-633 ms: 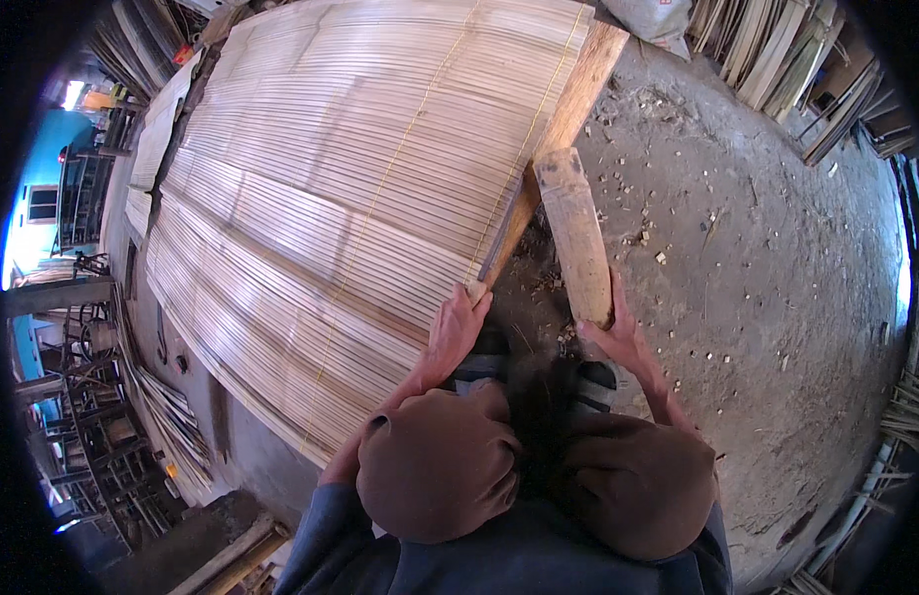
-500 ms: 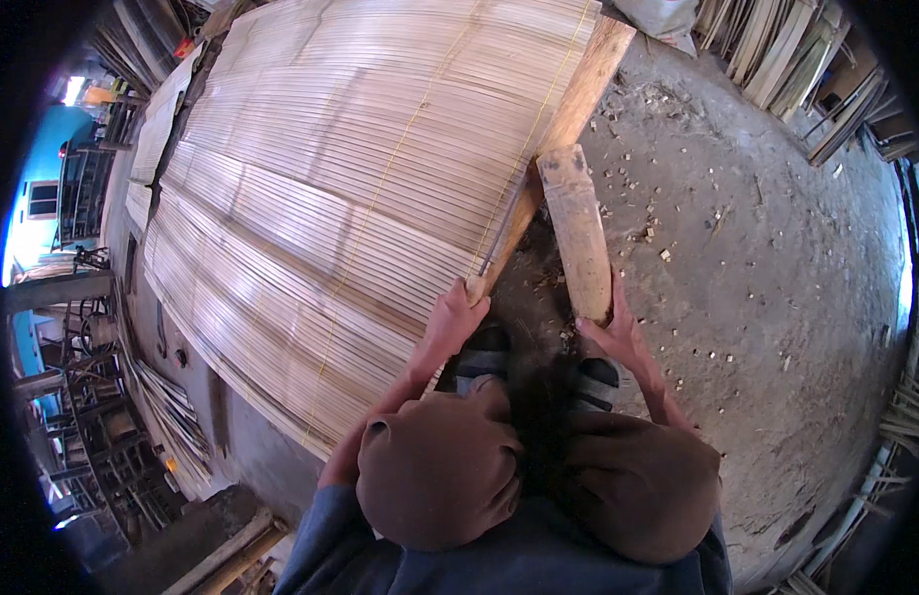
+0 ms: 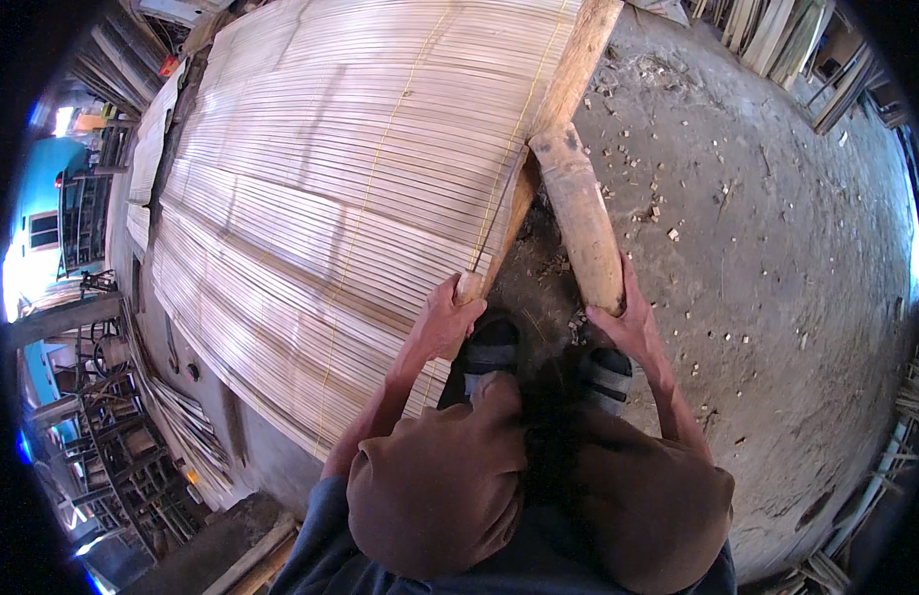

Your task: The person repeatedly strikes the edge of a large bamboo mat with a wooden mallet to flatten or secure it. The person occasionally repositions the mat and uses a knife to adjust the edge before continuing to hammer.

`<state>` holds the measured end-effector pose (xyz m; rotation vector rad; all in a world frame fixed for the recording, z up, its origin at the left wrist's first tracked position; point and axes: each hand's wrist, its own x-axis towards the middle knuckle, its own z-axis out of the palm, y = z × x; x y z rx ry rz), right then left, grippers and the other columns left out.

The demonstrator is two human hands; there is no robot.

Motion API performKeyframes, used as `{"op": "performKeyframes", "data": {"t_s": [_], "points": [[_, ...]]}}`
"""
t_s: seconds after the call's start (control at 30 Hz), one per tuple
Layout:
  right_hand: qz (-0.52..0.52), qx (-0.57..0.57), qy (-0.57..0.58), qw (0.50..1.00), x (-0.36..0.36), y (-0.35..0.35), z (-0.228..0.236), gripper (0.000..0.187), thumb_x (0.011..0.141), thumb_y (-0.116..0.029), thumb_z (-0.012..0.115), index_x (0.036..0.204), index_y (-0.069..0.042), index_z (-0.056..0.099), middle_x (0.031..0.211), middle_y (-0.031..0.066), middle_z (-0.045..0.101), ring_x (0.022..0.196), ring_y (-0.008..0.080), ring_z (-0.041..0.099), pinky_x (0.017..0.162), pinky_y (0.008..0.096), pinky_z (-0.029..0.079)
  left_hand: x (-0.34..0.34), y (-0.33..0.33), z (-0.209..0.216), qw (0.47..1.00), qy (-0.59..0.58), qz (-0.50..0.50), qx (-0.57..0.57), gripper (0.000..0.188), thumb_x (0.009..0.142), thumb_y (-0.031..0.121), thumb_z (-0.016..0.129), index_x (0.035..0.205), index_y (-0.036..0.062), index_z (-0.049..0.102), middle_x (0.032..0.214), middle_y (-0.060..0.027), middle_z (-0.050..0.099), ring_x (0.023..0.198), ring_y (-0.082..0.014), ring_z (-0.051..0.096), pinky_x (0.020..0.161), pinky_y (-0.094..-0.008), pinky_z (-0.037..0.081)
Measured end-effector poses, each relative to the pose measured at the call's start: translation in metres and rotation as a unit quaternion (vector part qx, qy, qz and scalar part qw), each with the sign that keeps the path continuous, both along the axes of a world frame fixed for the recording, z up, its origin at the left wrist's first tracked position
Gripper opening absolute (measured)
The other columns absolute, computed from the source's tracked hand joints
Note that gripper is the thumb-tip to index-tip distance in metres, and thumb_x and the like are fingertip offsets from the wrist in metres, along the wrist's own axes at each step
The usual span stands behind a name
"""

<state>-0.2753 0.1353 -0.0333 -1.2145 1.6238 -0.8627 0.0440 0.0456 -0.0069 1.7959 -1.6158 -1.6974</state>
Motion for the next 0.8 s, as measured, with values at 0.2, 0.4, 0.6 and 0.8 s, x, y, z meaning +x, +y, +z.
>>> {"op": "performKeyframes", "data": {"t_s": [0.2,0.4,0.6,0.8], "points": [[0.003,-0.099,0.18,0.979,-0.026,-0.034,0.06,0.099,0.075,-0.025,0.082,0.158,-0.013,0.03,0.138,0.0232,0.057,0.115,0.0409,0.065,0.096,0.0458,0.054,-0.027,-0.007,0.055,0.997,-0.075,-0.007,-0.013,0.04,0.087,0.021,0.067,0.111,-0.0094,0.057,0.071,-0.0111,0.063,0.057,-0.0161,0.062,0.053,-0.0343,0.05],[0.113,-0.242,0.379,0.886,-0.073,-0.14,0.161,0.1,0.072,-0.021,0.084,0.158,-0.029,0.033,0.136,0.0168,0.056,0.121,0.035,0.06,0.105,0.0483,0.049,-0.026,-0.006,0.056,0.993,-0.113,-0.021,-0.017,0.043,0.086,0.023,0.066,0.112,-0.0107,0.056,0.077,-0.0208,0.066,0.06,-0.0245,0.067,0.057,-0.0408,0.052],[0.339,-0.084,0.553,0.756,-0.093,-0.216,0.148,0.109,0.07,-0.012,0.087,0.156,-0.045,0.028,0.135,0.0133,0.054,0.12,0.0344,0.058,0.112,0.0577,0.039,0.001,-0.001,0.031,0.968,-0.138,-0.115,-0.178,0.043,0.087,0.028,0.069,0.109,-0.0073,0.057,0.08,-0.0242,0.067,0.075,-0.0389,0.069,0.07,-0.0467,0.054],[0.222,-0.088,0.503,0.83,-0.082,-0.192,0.143,0.103,0.075,-0.018,0.085,0.159,-0.035,0.028,0.135,0.0161,0.054,0.123,0.0348,0.057,0.112,0.0517,0.042,-0.005,0.0,0.054,0.98,-0.118,-0.058,-0.148,0.044,0.096,0.038,0.066,0.105,-0.0052,0.058,0.077,-0.0195,0.066,0.07,-0.033,0.068,0.065,-0.0432,0.053]]}}
